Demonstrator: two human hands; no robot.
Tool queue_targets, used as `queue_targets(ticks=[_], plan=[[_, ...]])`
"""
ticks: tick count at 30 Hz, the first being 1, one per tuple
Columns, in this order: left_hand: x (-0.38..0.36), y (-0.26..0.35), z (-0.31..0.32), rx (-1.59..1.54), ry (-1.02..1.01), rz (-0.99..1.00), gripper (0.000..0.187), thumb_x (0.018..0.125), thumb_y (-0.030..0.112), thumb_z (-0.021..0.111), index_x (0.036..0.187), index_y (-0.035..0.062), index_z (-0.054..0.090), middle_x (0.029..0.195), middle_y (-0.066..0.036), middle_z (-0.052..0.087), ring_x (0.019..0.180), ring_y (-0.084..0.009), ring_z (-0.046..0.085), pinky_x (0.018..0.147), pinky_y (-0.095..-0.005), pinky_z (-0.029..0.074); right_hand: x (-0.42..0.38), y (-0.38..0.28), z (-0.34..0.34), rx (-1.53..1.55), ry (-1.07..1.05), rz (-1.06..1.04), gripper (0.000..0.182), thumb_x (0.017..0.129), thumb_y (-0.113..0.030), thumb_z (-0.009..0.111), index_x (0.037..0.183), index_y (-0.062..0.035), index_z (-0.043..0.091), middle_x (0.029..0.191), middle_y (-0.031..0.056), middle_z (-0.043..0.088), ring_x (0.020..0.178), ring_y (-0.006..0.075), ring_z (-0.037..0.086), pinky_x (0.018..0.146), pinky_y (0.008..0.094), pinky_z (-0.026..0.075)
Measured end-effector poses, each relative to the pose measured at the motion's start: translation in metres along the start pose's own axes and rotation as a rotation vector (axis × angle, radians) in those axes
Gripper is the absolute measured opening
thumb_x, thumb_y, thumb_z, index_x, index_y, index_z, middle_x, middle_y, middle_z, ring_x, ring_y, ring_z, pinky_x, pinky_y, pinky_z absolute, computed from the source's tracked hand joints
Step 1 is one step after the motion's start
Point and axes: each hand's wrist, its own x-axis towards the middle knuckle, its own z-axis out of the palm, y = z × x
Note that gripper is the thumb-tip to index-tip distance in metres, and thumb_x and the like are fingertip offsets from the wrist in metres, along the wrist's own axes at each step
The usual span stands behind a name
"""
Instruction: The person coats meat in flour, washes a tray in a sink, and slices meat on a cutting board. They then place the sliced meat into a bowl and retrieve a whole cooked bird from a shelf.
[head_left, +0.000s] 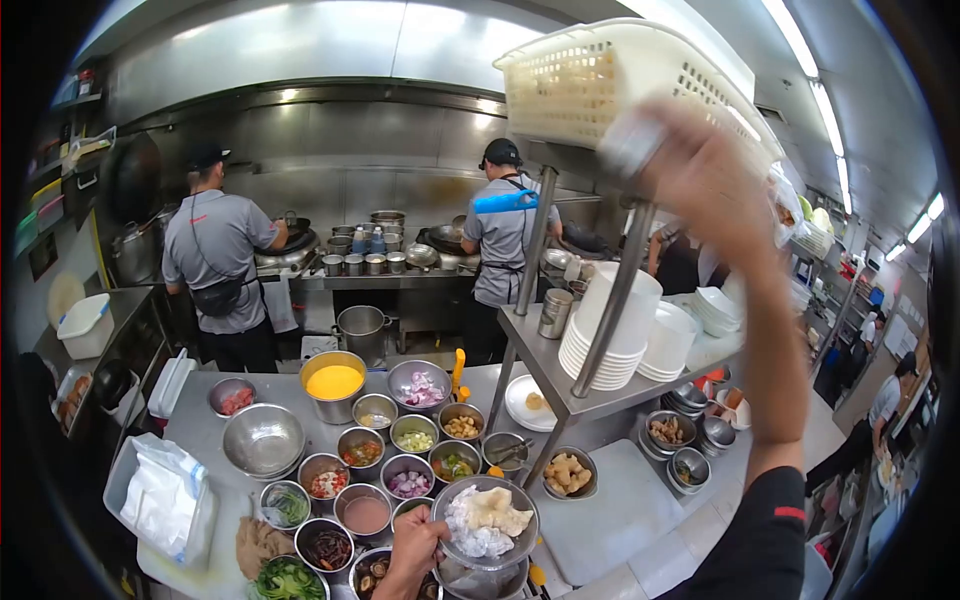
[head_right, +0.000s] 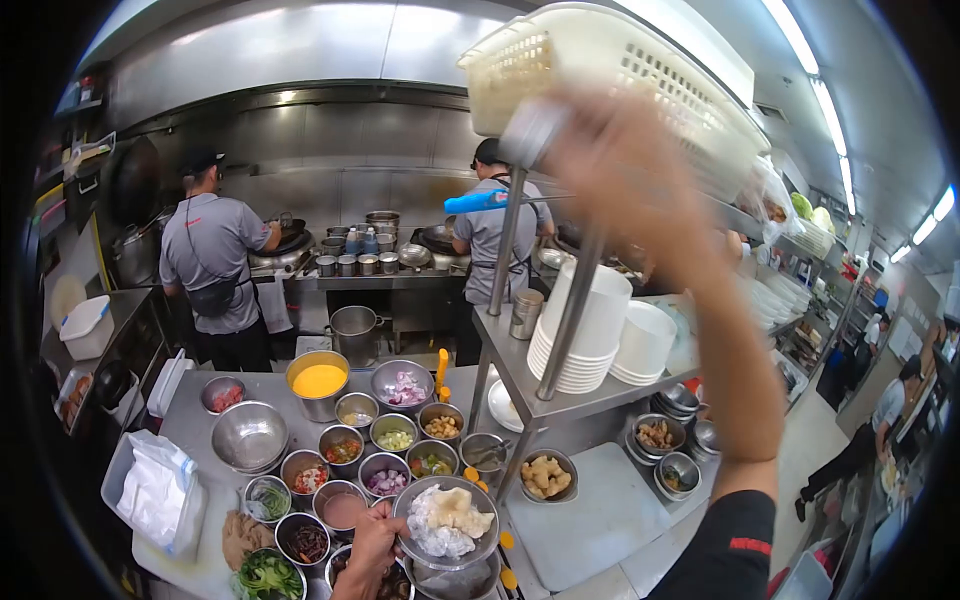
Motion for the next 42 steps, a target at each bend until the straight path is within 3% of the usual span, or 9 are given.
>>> queue_targets(ticks=[6, 8, 11, 14, 16, 32, 34, 36, 42], plan=[[0.006, -0.011, -0.009, -0.055, 0.021, -0.018, 0.023, 0.061, -0.008, 0.057, 0.058, 0.0088, 0.041, 0.048, -0.004, 0.047, 0.030, -0.0110, 0.038, 0.027, -0.0249, 0.027, 0.160, -0.016, -0.056, -0.398, 0.038, 0.086, 0.020, 0.078, -0.020, 0.064, 0.081, 0.0003, 0.062, 0.068, 0.0067, 0.058, 0.069, 0.0169, 0.059, 0.064, 0.0305, 0.048], [0.009, -0.015, -0.011, -0.054, 0.028, -0.030, 0.024, 0.061, -0.009, 0.057, 0.058, 0.0088, 0.041, 0.048, -0.004, 0.047, 0.030, -0.0111, 0.038, 0.027, -0.0251, 0.027, 0.198, -0.002, -0.051, -0.793, -0.659, -0.246, 0.021, 0.079, -0.018, 0.062, 0.088, 0.0020, 0.063, 0.078, 0.0111, 0.062, 0.075, 0.0203, 0.060, 0.067, 0.0313, 0.049], [0.013, -0.023, -0.019, -0.096, 0.010, 0.016, 0.024, 0.060, -0.009, 0.058, 0.057, 0.0082, 0.042, 0.048, -0.004, 0.047, 0.030, -0.0107, 0.038, 0.027, -0.0252, 0.028, 0.204, 0.072, -0.045, 0.015, -0.494, -0.896, 0.015, 0.080, -0.015, 0.059, 0.080, -0.0003, 0.064, 0.085, 0.0132, 0.065, 0.080, 0.0210, 0.062, 0.070, 0.0327, 0.049], [0.014, -0.024, -0.024, -0.128, -0.014, -0.038, 0.023, 0.060, -0.009, 0.058, 0.058, 0.0075, 0.043, 0.048, -0.004, 0.048, 0.030, -0.0103, 0.038, 0.028, -0.0250, 0.029, 0.198, 0.054, -0.058, -0.075, -0.536, -0.082, 0.015, 0.080, -0.015, 0.059, 0.079, -0.0012, 0.065, 0.085, 0.0131, 0.065, 0.080, 0.0215, 0.062, 0.069, 0.0333, 0.049], [0.016, -0.024, -0.022, -0.124, -0.044, -0.063, 0.022, 0.060, -0.009, 0.058, 0.059, 0.0069, 0.043, 0.049, -0.004, 0.048, 0.030, -0.0102, 0.039, 0.028, -0.0247, 0.029, 0.202, 0.051, -0.059, -0.081, -0.558, 0.073, 0.015, 0.080, -0.016, 0.059, 0.078, -0.0018, 0.065, 0.085, 0.0131, 0.065, 0.080, 0.0218, 0.062, 0.069, 0.0337, 0.049], [0.029, -0.035, -0.042, -0.124, 0.028, 0.011, 0.019, 0.059, -0.012, 0.055, 0.059, 0.0045, 0.044, 0.046, -0.007, 0.048, 0.028, -0.0122, 0.039, 0.025, -0.0250, 0.029, 0.210, 0.091, -0.069, 0.453, -0.472, 0.158, 0.014, 0.077, -0.018, 0.060, 0.073, -0.0064, 0.066, 0.083, 0.0128, 0.067, 0.078, 0.0244, 0.064, 0.067, 0.0369, 0.049], [0.021, -0.037, -0.039, 0.054, 0.130, 0.156, 0.010, 0.074, 0.005, 0.045, 0.067, 0.0058, 0.051, 0.057, -0.004, 0.045, 0.045, -0.0175, 0.041, 0.041, -0.0315, 0.031, 0.207, 0.092, -0.071, 0.518, -0.457, 0.125, 0.014, 0.077, -0.018, 0.060, 0.073, -0.0066, 0.067, 0.083, 0.0128, 0.067, 0.078, 0.0246, 0.064, 0.067, 0.0371, 0.049], [0.013, -0.028, -0.038, 0.098, 0.137, 0.131, 0.011, 0.075, 0.004, 0.045, 0.066, 0.0048, 0.052, 0.058, -0.003, 0.047, 0.047, -0.0174, 0.042, 0.044, -0.0313, 0.033, 0.204, 0.079, -0.074, 0.276, -0.712, 0.281, 0.035, 0.084, -0.026, 0.061, 0.108, 0.0005, 0.059, 0.094, 0.0087, 0.064, 0.075, 0.0085, 0.060, 0.064, 0.0246, 0.051], [0.010, -0.026, -0.034, -0.073, 0.075, -0.005, 0.020, 0.059, -0.012, 0.056, 0.058, 0.0041, 0.044, 0.046, -0.007, 0.048, 0.027, -0.0125, 0.039, 0.025, -0.0253, 0.030, 0.196, 0.051, -0.059, -0.180, -0.399, 0.578, 0.042, 0.083, -0.022, 0.059, 0.114, 0.0054, 0.054, 0.099, 0.0118, 0.063, 0.078, 0.0139, 0.062, 0.065, 0.0275, 0.054]])
